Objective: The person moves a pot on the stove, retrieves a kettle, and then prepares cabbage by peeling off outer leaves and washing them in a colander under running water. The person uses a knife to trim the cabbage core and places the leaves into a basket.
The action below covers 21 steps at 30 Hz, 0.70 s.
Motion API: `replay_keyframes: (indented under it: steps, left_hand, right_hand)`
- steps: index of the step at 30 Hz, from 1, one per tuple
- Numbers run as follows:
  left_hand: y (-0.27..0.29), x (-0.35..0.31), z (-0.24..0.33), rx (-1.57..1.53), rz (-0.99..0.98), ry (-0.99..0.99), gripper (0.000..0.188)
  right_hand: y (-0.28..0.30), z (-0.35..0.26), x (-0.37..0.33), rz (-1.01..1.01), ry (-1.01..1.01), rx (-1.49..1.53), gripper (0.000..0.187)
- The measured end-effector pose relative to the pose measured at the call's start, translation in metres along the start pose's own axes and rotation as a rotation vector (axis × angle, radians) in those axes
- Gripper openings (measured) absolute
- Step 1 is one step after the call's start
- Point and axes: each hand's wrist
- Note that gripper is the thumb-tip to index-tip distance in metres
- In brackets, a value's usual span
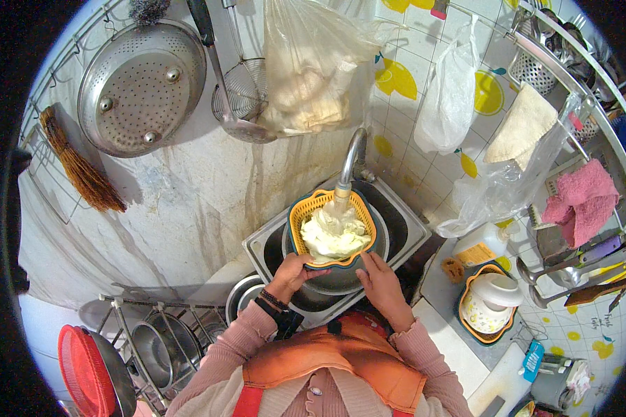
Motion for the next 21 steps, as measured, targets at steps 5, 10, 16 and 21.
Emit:
replay_keyframes:
  steps: [5, 10, 16, 21]
  left_hand:
    - [0.0, 0.0004, -0.0024, 0.0, 0.008, 0.006, 0.043]
    - [0.0015, 0.004, -0.0046, 0.007, 0.032, 0.028, 0.043]
    - [0.0028, 0.0068, -0.0077, -0.006, 0.015, 0.018, 0.043]
    - [0.0004, 0.0078, -0.0071, 0.011, 0.038, 0.027, 0.045]
  right_hand:
    - [-0.002, 0.0046, -0.0011, -0.011, -0.003, 0.003, 0.042]
    - [-0.0015, 0.0062, -0.0008, -0.026, -0.013, 0.002, 0.043]
    - [0.004, 0.005, 0.0011, -0.046, -0.014, 0.027, 0.043]
    - [0.0011, 0.0093, 0.0031, -0.028, -0.007, 0.029, 0.042]
Point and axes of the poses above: each hand's wrist, its own x-axis towards the middle knuckle, its own y-axis out of the back of the hand, z = x × y, and after that the axes turned 13 degrees about -x, right-handed
